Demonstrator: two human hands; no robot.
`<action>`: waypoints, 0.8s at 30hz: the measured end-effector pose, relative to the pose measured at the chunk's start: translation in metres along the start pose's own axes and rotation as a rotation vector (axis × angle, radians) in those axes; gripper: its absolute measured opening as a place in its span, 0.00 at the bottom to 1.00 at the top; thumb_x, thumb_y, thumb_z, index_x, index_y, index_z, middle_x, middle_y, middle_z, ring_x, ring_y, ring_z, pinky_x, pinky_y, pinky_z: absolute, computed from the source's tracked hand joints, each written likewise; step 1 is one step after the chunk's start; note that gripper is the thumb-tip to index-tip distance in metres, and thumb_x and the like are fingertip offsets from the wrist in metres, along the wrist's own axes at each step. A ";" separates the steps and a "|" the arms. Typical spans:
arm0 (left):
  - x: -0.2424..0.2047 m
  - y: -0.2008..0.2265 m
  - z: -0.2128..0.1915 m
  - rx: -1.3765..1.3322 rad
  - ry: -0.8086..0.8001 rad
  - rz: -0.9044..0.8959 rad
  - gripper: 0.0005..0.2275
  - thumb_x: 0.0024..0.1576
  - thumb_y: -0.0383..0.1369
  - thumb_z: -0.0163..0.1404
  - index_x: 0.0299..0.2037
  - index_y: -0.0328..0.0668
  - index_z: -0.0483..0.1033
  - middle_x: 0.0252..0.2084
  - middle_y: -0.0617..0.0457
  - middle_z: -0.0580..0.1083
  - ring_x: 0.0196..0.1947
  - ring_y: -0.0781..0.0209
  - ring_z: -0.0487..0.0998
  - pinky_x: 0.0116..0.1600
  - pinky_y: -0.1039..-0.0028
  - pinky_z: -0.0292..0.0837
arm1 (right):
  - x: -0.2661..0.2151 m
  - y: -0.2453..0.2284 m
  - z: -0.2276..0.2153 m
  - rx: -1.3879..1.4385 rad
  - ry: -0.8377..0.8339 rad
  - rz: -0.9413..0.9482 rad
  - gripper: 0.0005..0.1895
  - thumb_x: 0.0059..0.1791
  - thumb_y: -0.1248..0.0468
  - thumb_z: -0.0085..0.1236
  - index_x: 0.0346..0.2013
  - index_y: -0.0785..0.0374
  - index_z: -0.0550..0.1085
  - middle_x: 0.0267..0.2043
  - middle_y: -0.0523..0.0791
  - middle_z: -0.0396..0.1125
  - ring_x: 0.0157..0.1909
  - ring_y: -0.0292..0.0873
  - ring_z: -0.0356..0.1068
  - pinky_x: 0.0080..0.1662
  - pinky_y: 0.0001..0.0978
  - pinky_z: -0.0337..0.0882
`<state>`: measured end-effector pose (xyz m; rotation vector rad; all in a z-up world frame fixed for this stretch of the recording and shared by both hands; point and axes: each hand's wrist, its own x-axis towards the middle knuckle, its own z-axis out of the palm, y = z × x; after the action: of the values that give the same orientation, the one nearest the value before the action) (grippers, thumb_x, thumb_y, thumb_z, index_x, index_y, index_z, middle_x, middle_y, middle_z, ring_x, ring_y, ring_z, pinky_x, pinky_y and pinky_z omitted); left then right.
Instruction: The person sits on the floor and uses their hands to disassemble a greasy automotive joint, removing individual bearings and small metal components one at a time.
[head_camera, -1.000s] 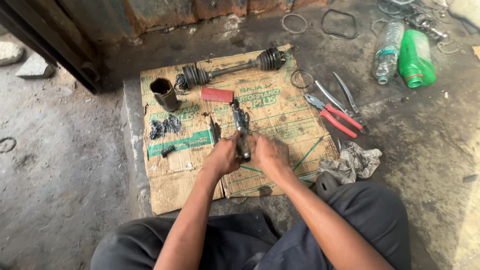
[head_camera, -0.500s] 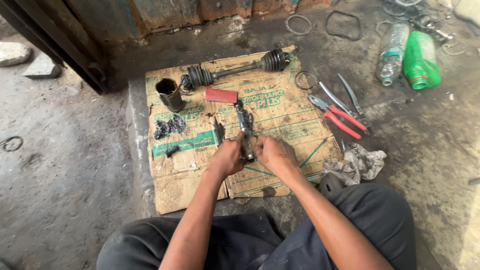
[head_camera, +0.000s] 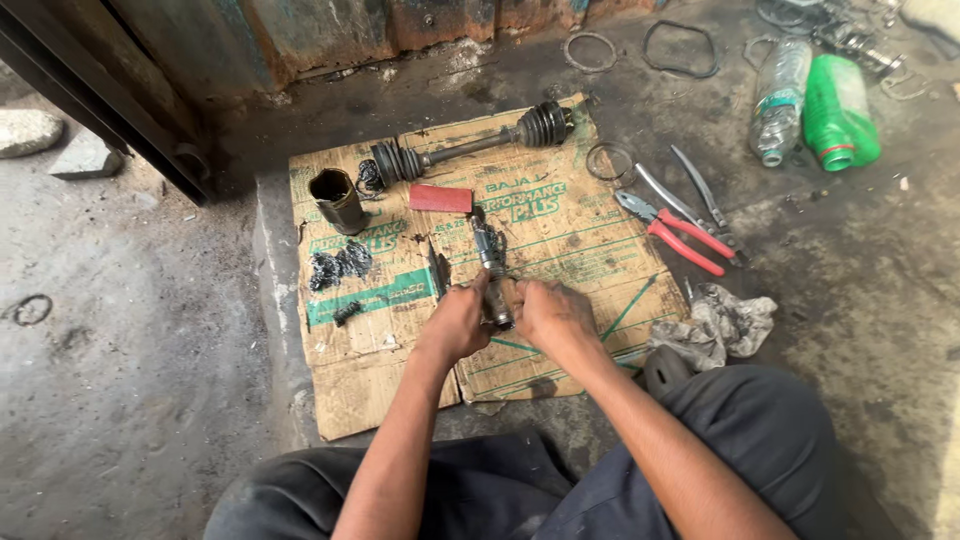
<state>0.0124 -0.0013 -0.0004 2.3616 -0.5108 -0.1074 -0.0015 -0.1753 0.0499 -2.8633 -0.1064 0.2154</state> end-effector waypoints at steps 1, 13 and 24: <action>0.001 -0.001 0.002 0.009 -0.023 -0.022 0.38 0.40 0.23 0.62 0.65 0.28 0.61 0.36 0.29 0.77 0.40 0.32 0.80 0.46 0.54 0.79 | 0.002 -0.001 0.001 0.009 0.024 0.004 0.15 0.46 0.58 0.55 0.46 0.55 0.78 0.38 0.55 0.75 0.43 0.58 0.76 0.47 0.50 0.75; 0.004 -0.014 0.007 -0.027 -0.001 -0.023 0.39 0.40 0.24 0.62 0.65 0.26 0.59 0.35 0.28 0.77 0.40 0.31 0.79 0.45 0.52 0.77 | 0.002 -0.011 -0.004 -0.020 -0.054 0.026 0.20 0.47 0.58 0.54 0.54 0.54 0.76 0.41 0.55 0.75 0.44 0.58 0.76 0.48 0.52 0.73; 0.006 -0.005 0.003 -0.024 0.001 -0.027 0.39 0.39 0.26 0.65 0.64 0.26 0.61 0.36 0.30 0.78 0.40 0.33 0.80 0.45 0.54 0.78 | 0.000 -0.005 -0.008 -0.015 -0.017 -0.017 0.23 0.47 0.60 0.55 0.56 0.60 0.74 0.37 0.56 0.76 0.41 0.57 0.77 0.46 0.48 0.75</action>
<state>0.0188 -0.0022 -0.0059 2.3451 -0.4742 -0.1243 0.0000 -0.1726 0.0585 -2.8743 -0.1355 0.2371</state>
